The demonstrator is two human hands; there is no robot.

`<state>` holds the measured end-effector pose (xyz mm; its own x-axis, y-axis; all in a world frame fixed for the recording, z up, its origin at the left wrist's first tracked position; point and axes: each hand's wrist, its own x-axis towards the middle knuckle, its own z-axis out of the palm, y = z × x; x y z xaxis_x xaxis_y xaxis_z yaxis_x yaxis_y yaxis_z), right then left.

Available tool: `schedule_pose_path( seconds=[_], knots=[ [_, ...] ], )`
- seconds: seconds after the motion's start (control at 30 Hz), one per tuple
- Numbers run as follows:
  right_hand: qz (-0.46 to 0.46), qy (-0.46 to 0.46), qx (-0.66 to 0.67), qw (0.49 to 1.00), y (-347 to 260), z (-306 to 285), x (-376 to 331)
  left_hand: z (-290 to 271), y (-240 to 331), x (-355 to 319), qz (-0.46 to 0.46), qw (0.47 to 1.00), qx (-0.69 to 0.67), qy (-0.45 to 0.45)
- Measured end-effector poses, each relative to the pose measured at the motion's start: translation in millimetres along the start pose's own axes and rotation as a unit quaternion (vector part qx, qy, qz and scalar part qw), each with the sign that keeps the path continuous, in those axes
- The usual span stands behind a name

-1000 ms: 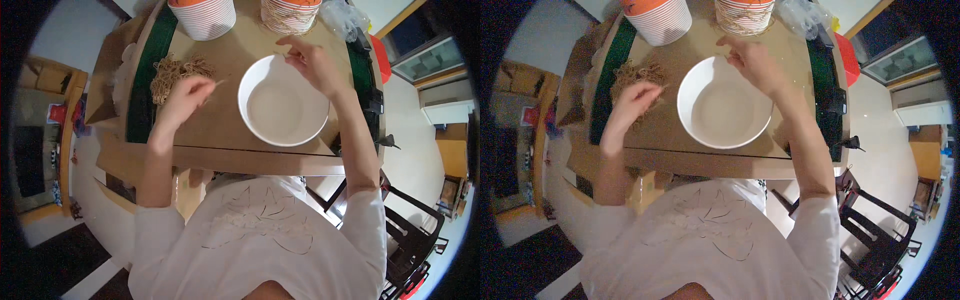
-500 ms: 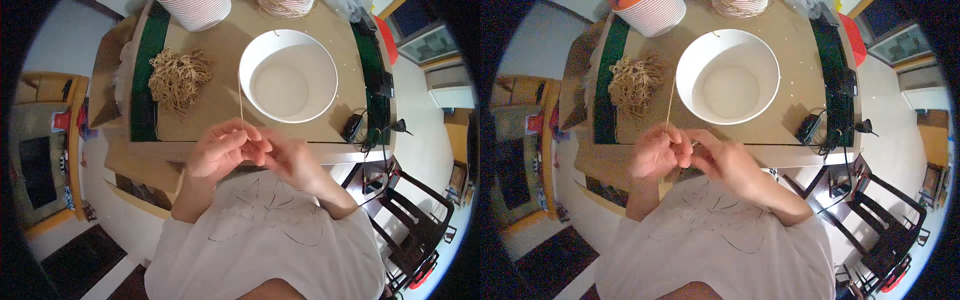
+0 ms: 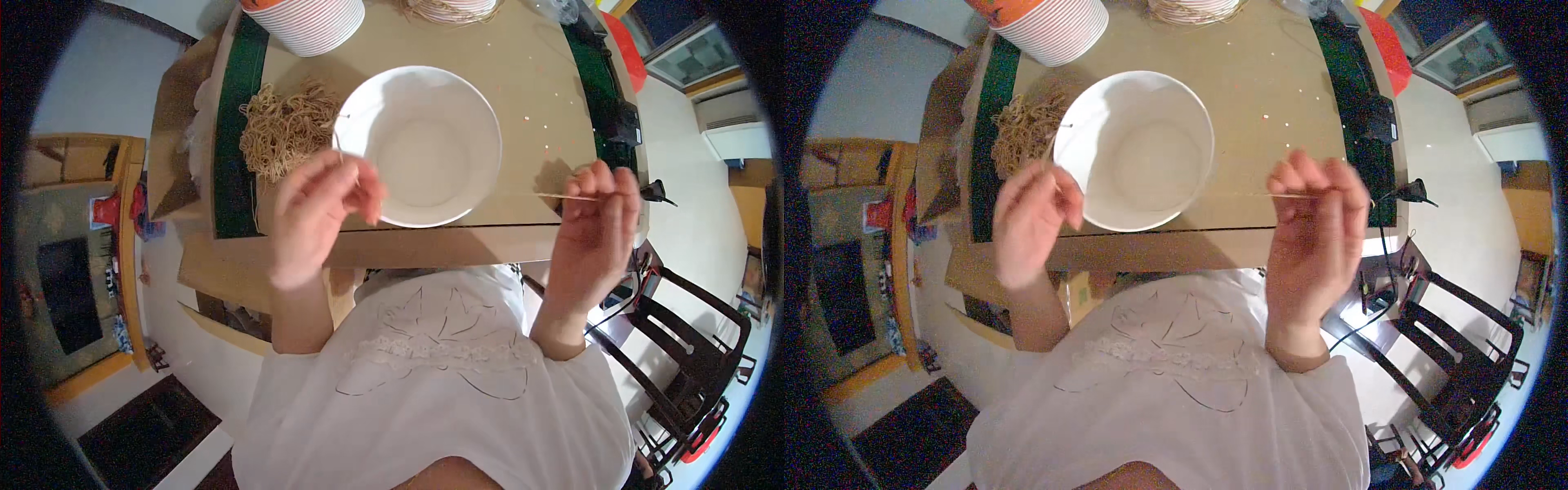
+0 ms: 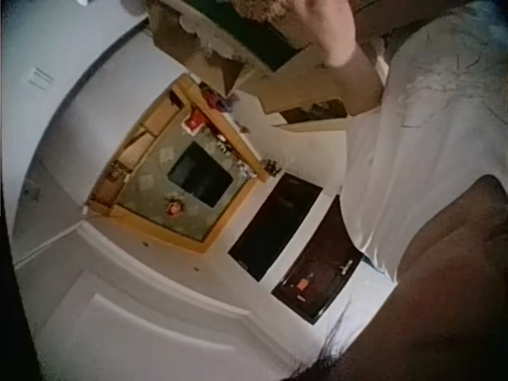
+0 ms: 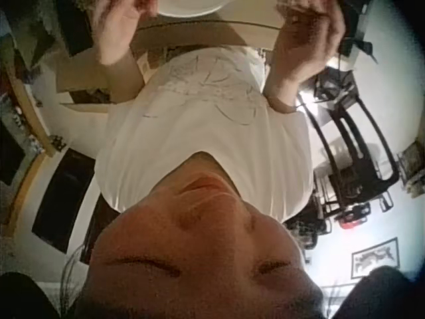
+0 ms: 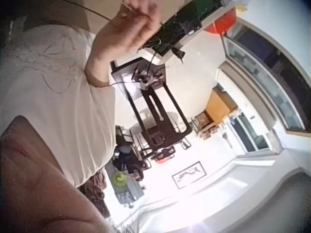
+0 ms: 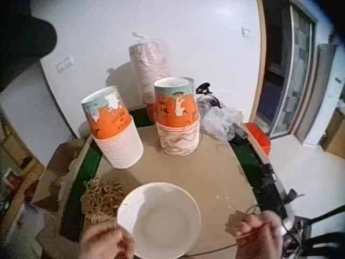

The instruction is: Secure paper bowls with rubber bands for packaging.

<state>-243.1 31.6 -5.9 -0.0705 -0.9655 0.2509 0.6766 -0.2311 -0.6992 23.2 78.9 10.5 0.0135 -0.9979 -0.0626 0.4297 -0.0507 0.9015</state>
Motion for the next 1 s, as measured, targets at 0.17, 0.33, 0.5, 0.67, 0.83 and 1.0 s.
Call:
schedule_pose_path(
  seconds=[0.17,0.33,0.5,0.67,0.83,1.0],
  knots=[
    [0.103,-0.026,0.037,0.994,-25,-3,1,-16,-17,-43,-0.025,0.999,0.003,0.021],
    [0.272,-0.205,-0.162,0.926,-11,1,-27,1,-4,-53,0.125,0.941,0.228,0.217],
    [0.284,-0.3,-0.168,0.895,-1,16,-30,40,-5,-51,0.109,0.941,0.288,0.143],
    [0.2,-0.411,-0.263,0.85,13,23,-42,65,-24,-40,0.057,0.926,0.372,-0.038],
    [0.281,-0.354,-0.327,0.83,13,19,-53,51,-42,-49,0.11,0.925,0.363,-0.001],
    [0.171,-0.248,-0.285,0.91,30,6,-70,56,-41,-51,0.106,0.942,0.317,0.031]
  ],
)
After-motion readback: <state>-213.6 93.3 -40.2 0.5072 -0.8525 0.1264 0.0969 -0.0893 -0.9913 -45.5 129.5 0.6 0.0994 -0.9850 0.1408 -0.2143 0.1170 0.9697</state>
